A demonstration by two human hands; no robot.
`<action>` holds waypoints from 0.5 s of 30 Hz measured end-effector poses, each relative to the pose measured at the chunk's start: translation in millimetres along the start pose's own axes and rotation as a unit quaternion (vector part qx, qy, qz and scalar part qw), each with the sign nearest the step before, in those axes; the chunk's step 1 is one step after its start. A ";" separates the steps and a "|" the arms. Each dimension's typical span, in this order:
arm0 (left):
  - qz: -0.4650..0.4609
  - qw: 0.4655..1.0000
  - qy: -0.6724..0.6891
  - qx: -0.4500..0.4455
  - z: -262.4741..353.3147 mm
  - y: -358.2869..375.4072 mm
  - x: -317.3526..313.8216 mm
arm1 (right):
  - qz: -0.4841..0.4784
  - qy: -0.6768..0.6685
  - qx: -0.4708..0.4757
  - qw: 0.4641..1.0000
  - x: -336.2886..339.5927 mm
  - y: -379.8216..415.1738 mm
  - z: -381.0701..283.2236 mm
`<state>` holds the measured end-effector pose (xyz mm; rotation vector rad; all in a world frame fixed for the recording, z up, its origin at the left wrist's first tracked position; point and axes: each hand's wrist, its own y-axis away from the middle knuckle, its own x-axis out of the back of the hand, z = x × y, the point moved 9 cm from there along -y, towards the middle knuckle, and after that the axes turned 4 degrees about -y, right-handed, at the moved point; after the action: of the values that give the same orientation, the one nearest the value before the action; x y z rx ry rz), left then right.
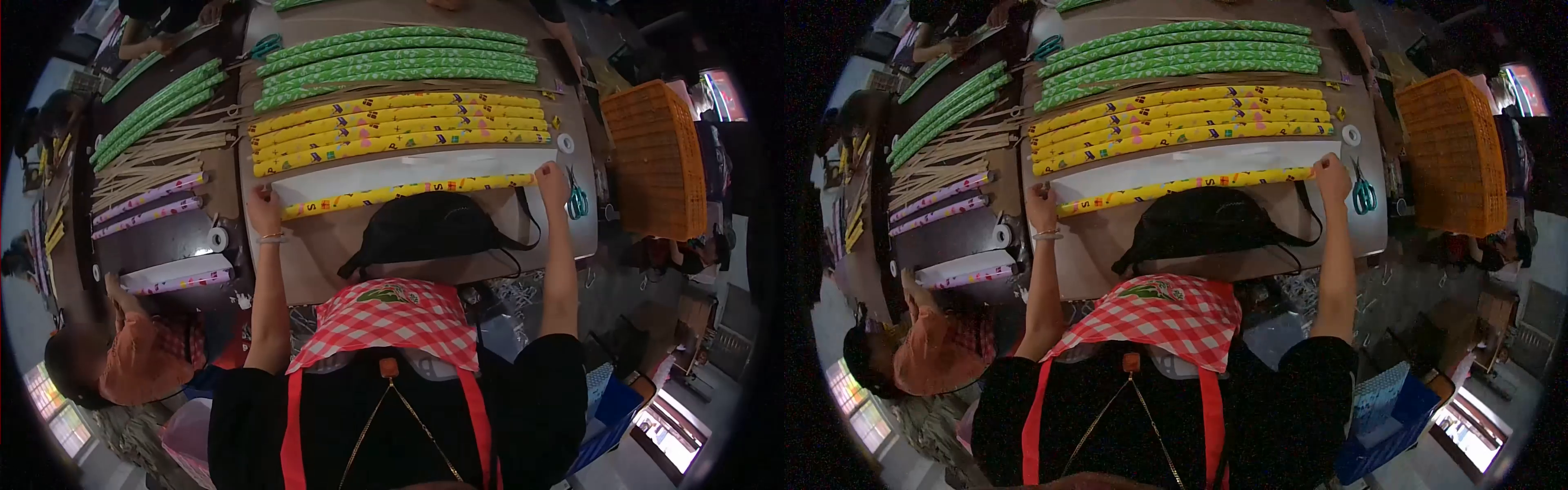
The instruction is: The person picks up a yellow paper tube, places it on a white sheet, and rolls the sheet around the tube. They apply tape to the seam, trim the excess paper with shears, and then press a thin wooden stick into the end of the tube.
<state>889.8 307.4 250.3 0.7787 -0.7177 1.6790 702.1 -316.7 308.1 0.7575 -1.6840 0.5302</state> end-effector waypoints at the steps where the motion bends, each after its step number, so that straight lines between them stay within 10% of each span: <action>1: 0.005 1.000 -0.018 0.001 1.2 0.1 1.8 | 0.039 -0.020 0.006 0.999 5.2 4.0 -2.5; 11: 0.076 0.995 0.019 0.064 -0.3 -6.0 15.1 | 0.175 -0.198 0.042 0.964 46.9 114.3 -40.5; 15: 0.053 0.972 0.004 -0.227 126.3 -17.0 14.8 | 0.197 -0.227 0.023 0.953 32.2 144.2 -12.4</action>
<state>920.5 220.0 339.2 0.4133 -1.1039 1.5255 601.8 -215.4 348.9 0.6029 -2.2828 0.7108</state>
